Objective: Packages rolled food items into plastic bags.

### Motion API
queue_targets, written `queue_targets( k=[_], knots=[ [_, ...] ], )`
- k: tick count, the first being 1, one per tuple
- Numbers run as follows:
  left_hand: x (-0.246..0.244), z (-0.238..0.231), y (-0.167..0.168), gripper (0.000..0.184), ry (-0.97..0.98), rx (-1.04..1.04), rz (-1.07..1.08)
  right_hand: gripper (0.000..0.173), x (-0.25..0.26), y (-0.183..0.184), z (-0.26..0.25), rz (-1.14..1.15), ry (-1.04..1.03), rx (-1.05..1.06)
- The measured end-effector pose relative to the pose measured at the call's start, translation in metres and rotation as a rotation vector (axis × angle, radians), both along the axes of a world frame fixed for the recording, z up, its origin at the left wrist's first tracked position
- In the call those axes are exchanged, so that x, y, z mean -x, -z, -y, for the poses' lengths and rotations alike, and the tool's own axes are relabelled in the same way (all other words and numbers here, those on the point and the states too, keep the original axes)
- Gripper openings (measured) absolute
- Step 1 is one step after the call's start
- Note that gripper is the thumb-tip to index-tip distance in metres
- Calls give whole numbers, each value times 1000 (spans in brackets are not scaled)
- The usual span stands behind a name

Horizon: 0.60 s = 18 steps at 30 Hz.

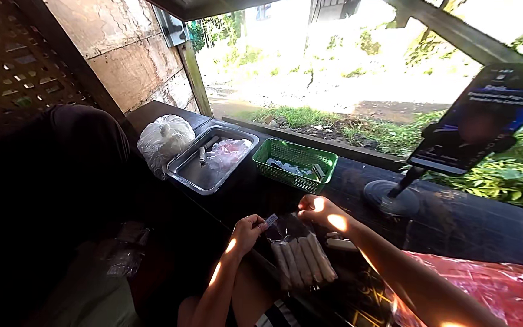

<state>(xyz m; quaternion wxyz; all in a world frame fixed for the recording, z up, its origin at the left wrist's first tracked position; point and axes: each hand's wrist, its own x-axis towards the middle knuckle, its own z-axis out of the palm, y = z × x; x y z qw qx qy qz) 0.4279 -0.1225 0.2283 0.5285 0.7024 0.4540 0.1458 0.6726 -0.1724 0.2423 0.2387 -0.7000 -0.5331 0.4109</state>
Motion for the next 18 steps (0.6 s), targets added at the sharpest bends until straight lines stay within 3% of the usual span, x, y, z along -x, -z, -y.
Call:
queue_targets(
  k=[5,9,11,13,14,18],
  knots=[
    [-1,-1,-7,22,-31,-166,-67,25,20,-17,1,331,-28,-120],
    [-5,4,-19,26,98,-380,-154,28,46,-29,3,376,-322,-320],
    [-7,7,-23,25,119,-422,-135,19,54,-22,2,414,-419,-485],
    [-6,8,-27,26,70,-376,-131,20,56,-28,1,433,-399,-429],
    [-5,7,-28,29,16,-322,-157,23,54,-37,0,419,-373,-303],
    [1,-3,-20,41,-103,74,-280,15,33,-30,-5,270,-244,-213]
  ],
)
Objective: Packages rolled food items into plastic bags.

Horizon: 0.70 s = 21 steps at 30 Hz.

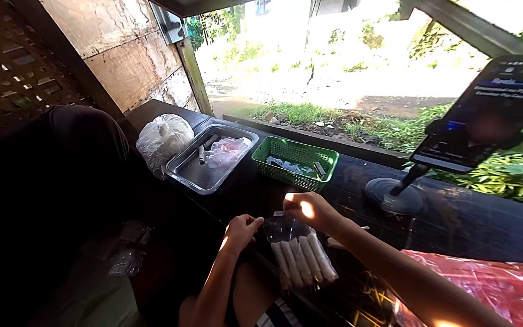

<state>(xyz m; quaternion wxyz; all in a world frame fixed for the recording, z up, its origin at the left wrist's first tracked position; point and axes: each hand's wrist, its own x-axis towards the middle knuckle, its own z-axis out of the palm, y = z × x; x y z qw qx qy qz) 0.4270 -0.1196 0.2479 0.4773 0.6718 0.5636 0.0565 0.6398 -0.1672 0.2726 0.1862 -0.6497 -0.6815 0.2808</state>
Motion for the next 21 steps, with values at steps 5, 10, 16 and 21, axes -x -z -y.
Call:
queue_targets(
  k=[5,10,16,21],
  knots=[
    [-6,1,10,31,-37,236,116,12,-8,7,-5,-141,3,142],
    [-9,0,11,20,-22,230,156,17,-4,3,-23,-174,-55,324],
    [-7,-2,15,17,16,189,180,10,7,6,-47,-63,-113,452],
    [-5,-1,18,17,51,154,193,9,3,15,-52,-156,-117,409]
  ],
)
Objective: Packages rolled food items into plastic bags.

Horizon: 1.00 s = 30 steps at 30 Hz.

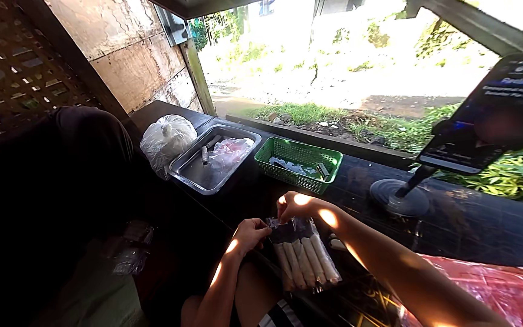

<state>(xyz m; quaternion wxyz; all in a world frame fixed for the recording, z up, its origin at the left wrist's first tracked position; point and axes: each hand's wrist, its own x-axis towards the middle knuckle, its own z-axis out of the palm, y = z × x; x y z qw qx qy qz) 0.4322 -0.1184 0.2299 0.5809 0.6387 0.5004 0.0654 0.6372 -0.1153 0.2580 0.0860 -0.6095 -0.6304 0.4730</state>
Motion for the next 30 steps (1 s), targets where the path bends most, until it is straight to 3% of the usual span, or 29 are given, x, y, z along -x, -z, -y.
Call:
queue_targets(
  k=[4,10,15,21,23,27,30],
  knots=[
    [-4,-1,-4,25,6,36,7,9,0,4,4,-22,22,-40],
    [-11,-2,2,18,-30,-19,70,10,-1,3,9,-37,44,-53],
    [-11,-1,5,17,-32,-82,59,29,-1,2,10,6,-23,-76],
    [-10,3,6,15,-19,-152,54,17,1,-2,22,188,-99,-155],
    [-7,4,8,14,-30,-155,96,16,1,1,31,180,-102,-270],
    [-2,5,8,11,-56,-58,191,13,0,32,51,167,-170,-763],
    [0,3,4,19,-47,44,206,12,2,51,59,232,-162,-1066]
  ],
)
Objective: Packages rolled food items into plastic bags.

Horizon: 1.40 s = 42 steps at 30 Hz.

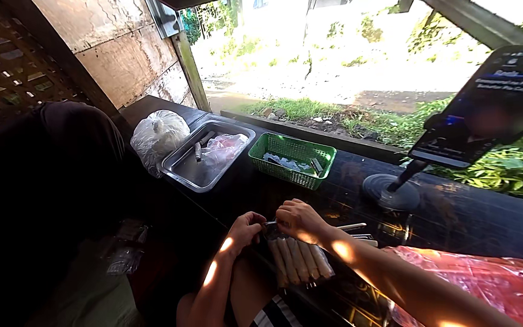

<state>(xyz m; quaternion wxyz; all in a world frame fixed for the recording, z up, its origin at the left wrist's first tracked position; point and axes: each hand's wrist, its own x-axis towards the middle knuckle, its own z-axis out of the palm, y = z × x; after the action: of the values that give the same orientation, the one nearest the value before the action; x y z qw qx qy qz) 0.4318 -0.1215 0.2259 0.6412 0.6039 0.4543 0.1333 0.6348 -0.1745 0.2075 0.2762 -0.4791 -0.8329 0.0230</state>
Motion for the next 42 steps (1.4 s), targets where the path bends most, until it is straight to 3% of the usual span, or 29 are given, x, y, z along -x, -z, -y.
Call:
queue_targets(
  k=[3,9,17,28,30,32,35,37,40,42],
  knots=[
    [-3,-3,-4,28,9,75,-9,14,1,14,1,-4,24,-220],
    [-13,-10,-11,41,81,112,-141,18,5,21,4,39,48,-349],
    [-17,-12,-14,35,148,66,-233,23,-2,19,0,233,-96,-432],
    [-16,-13,-10,21,192,4,-230,21,1,19,-3,253,-55,-407],
    [-15,-12,-8,20,179,-7,-219,16,-2,15,-2,206,-49,-312],
    [-14,-11,-5,20,165,-18,-196,11,-9,2,3,127,-2,-80],
    [-13,-9,-3,21,140,-22,-171,36,-27,-19,6,31,141,325],
    [-12,-8,-2,21,131,-34,-171,38,-40,-26,6,-17,236,543],
    [-13,-6,-1,22,132,-60,-180,25,-52,-29,5,-193,331,788],
    [-12,-7,1,22,139,-66,-180,15,-57,-27,7,-296,319,814]
  ],
)
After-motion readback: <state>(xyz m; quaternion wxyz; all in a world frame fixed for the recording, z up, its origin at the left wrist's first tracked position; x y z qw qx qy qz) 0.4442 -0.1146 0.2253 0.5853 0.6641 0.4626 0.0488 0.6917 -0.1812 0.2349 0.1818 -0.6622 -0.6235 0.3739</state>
